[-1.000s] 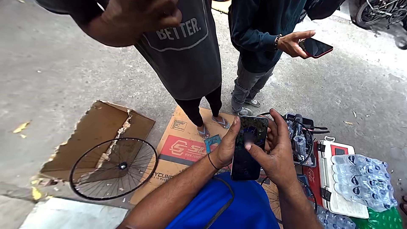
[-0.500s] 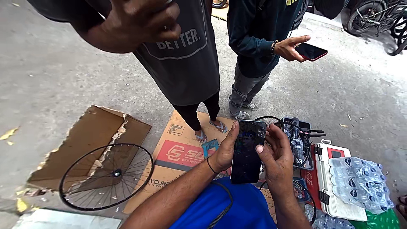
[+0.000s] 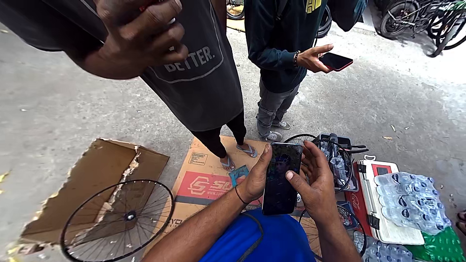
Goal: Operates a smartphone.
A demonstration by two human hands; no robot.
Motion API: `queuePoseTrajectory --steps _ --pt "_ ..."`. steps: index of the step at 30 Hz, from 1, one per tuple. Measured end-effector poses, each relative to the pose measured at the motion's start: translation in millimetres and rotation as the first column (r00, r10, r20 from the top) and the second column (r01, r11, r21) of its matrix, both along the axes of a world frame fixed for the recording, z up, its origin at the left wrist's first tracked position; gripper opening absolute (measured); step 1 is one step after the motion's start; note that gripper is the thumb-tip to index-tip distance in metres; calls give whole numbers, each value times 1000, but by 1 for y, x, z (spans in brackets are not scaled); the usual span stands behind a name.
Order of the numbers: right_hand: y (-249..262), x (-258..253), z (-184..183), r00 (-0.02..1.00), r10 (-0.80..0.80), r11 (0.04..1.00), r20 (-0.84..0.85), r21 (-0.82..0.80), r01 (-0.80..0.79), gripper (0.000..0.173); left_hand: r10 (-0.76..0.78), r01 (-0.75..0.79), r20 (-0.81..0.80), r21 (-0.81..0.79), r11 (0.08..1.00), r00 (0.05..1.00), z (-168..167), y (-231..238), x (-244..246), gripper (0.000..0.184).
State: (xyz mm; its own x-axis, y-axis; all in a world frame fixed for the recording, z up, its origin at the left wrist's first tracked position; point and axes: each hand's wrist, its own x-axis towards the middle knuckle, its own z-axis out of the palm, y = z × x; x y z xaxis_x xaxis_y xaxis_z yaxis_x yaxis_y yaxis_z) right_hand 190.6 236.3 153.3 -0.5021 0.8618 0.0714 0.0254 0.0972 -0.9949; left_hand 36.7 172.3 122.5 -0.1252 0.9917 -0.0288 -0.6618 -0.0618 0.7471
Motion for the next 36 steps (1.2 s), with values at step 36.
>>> queuePoseTrajectory --steps 36 --pt "-27 -21 -7 995 -51 996 81 82 44 84 77 -78 -31 -25 997 997 -1 -18 2 64"
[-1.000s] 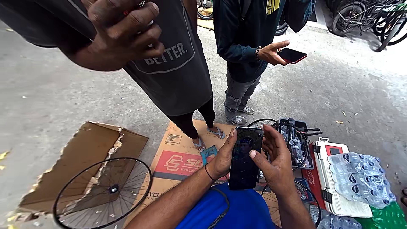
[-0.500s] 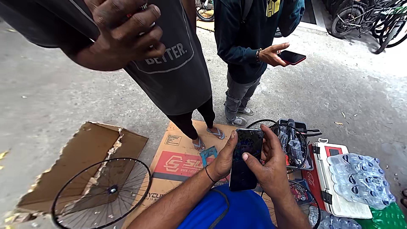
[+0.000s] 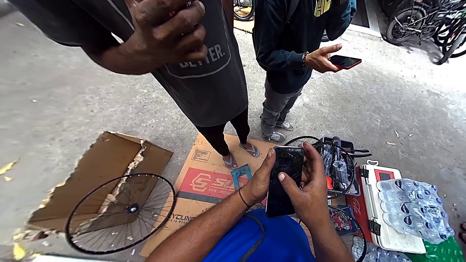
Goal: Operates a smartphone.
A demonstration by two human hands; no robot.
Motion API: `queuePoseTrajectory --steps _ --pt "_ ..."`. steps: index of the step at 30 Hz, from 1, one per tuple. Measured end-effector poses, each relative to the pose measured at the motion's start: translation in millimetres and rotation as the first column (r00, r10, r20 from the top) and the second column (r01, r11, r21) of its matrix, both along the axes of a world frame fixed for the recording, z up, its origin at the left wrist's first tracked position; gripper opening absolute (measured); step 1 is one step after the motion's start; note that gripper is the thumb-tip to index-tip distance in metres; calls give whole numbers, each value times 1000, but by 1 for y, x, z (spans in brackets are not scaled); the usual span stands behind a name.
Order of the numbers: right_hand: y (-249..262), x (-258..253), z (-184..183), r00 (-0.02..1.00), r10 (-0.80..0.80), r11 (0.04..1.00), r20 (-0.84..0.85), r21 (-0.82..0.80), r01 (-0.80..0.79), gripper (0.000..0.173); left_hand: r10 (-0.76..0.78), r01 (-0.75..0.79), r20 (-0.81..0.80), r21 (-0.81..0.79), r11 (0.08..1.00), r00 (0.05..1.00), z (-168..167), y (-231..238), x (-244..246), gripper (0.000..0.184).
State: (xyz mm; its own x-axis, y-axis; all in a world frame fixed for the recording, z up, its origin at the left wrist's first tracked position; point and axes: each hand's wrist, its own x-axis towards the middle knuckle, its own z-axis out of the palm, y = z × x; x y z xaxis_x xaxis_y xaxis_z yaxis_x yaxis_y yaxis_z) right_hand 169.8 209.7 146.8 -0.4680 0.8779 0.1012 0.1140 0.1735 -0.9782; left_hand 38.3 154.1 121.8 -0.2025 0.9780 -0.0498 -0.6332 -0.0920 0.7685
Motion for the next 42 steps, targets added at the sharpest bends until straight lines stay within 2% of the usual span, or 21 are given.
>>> queuePoseTrajectory --steps 4,8,12,18,31,42 --pt "0 0 -2 992 -119 973 47 205 107 85 -8 8 8 18 1000 1000 -1 0 -5 64" --pt "-1 -3 -4 984 -156 944 87 306 122 90 -30 30 -11 19 999 999 -2 -1 -6 65" --pt "1 -9 -12 965 -222 873 136 468 135 95 -36 36 -5 -1 999 999 -1 0 -5 65" --pt "0 -5 -5 991 -111 893 -77 430 133 88 -38 37 14 59 998 999 -2 0 -11 63" --pt "-3 -5 -14 981 -179 851 77 513 115 77 -60 58 38 49 997 997 -2 -2 -12 61" --pt "-6 -10 -12 978 -195 843 80 522 126 80 -68 67 23 28 997 997 -1 -5 -14 61"
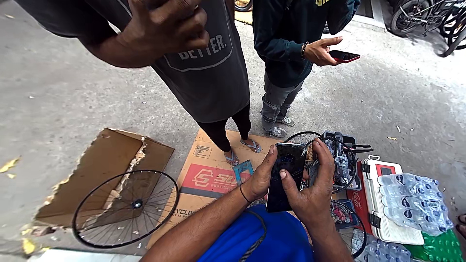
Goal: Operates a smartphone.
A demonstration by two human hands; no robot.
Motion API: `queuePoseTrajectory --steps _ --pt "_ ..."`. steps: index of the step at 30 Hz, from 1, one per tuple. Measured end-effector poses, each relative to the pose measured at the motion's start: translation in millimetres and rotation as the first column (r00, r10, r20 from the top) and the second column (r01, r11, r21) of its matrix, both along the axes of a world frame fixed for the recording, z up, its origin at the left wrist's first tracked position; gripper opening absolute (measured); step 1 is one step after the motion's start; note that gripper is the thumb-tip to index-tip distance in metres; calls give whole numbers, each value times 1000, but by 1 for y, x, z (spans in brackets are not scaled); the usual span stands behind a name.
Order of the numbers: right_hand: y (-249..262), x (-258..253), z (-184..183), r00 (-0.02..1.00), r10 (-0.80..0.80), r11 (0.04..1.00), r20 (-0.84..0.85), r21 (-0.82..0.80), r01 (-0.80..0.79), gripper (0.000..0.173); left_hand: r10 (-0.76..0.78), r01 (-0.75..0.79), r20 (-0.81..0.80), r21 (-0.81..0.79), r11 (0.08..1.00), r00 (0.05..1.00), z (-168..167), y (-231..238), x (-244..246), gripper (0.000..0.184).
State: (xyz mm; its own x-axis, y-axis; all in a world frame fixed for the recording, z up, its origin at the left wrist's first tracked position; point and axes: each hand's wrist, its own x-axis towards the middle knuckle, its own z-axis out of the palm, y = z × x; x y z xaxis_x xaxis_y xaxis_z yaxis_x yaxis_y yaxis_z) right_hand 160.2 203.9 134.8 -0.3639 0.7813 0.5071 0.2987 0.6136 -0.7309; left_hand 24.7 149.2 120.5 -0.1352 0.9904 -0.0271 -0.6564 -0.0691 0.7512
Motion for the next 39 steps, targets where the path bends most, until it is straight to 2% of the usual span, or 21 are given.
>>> queuePoseTrajectory --steps 9,12,15,17,22,26,30,35,39 --pt "2 -7 -2 994 -73 994 79 86 67 84 -8 7 -16 -20 1000 1000 0 1 -4 61" --pt "4 -4 3 999 -20 999 -49 39 22 84 -27 27 -2 -5 1000 1000 -3 3 -6 63" --pt "5 2 10 987 22 998 -162 69 -11 79 -160 155 61 85 984 985 -10 7 -12 79" --pt "6 3 11 982 32 996 -186 83 -16 75 -207 198 71 111 974 976 -11 10 -13 83" --pt "7 2 10 991 9 1000 -137 31 -5 73 -184 173 80 134 976 980 -9 11 -13 74" --pt "8 1 10 992 15 1000 -123 -3 -16 73 -137 135 37 63 989 990 -7 8 -13 73" --pt "10 2 10 995 -24 998 -93 -60 18 73 -108 103 64 79 992 992 -6 9 -13 66" --pt "10 4 7 999 -48 993 26 -104 50 80 -104 99 58 78 992 993 -3 5 -11 67" --pt "3 14 8 991 134 974 -20 -181 -136 97 -189 180 80 104 978 979 -6 5 -14 78"
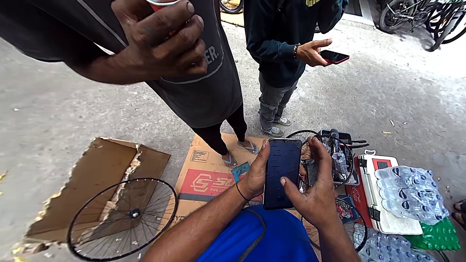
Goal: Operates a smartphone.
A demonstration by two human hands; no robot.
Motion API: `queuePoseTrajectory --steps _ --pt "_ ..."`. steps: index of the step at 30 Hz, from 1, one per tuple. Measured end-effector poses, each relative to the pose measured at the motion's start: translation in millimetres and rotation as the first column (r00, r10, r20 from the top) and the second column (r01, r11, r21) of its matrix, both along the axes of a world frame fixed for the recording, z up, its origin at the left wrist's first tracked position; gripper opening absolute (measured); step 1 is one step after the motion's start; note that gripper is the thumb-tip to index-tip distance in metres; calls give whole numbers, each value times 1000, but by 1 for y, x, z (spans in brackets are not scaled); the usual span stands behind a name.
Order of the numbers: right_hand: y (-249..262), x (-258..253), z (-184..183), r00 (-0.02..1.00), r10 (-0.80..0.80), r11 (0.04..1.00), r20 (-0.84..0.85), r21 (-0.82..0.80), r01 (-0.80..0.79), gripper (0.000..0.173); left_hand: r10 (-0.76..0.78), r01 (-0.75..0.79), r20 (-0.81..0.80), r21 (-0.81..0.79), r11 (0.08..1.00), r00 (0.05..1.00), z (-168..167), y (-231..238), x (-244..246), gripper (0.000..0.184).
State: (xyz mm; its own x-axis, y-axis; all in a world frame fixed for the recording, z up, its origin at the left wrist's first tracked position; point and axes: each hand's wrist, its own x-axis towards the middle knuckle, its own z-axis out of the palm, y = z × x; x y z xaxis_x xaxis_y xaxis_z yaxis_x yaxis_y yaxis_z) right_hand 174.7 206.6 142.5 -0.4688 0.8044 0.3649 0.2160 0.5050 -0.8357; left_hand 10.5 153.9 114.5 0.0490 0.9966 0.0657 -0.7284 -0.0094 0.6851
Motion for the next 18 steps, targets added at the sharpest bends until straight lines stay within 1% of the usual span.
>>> queuePoseTrajectory --steps 1,3,5,7,9,10,13,15,17,18 --pt "-2 2 0 999 33 999 -25 -16 -33 99 -28 28 17 8 1000 999 0 0 -1 81" --pt "-7 4 0 996 38 999 -76 -22 -40 94 -43 43 34 15 999 998 2 0 -1 85" --pt "-10 2 -3 994 -33 999 -101 -4 33 84 -24 23 16 13 1000 1000 3 -1 0 85" --pt "-11 -2 -4 986 -139 989 -92 42 144 74 16 -16 -18 -9 1000 1000 0 -3 1 84" --pt "-11 -7 -4 972 -230 965 -50 115 234 72 41 -42 -39 -31 999 998 -2 -5 3 83" --pt "-11 -9 -4 968 -249 957 -35 148 251 73 43 -44 -42 -40 998 998 -3 -6 4 83" --pt "-12 -11 -4 971 -232 950 -50 203 237 73 36 -36 -6 -46 998 999 -2 -7 6 81" --pt "-13 -9 -5 977 -192 957 -93 201 207 72 25 -24 28 -37 999 999 -2 -6 4 83" --pt "-16 -4 -5 980 -114 986 -161 101 131 73 -23 22 105 8 1000 994 -2 -2 0 86" --pt "-19 0 -5 979 -80 996 -187 11 84 77 -38 35 129 23 999 991 -1 0 -1 87"
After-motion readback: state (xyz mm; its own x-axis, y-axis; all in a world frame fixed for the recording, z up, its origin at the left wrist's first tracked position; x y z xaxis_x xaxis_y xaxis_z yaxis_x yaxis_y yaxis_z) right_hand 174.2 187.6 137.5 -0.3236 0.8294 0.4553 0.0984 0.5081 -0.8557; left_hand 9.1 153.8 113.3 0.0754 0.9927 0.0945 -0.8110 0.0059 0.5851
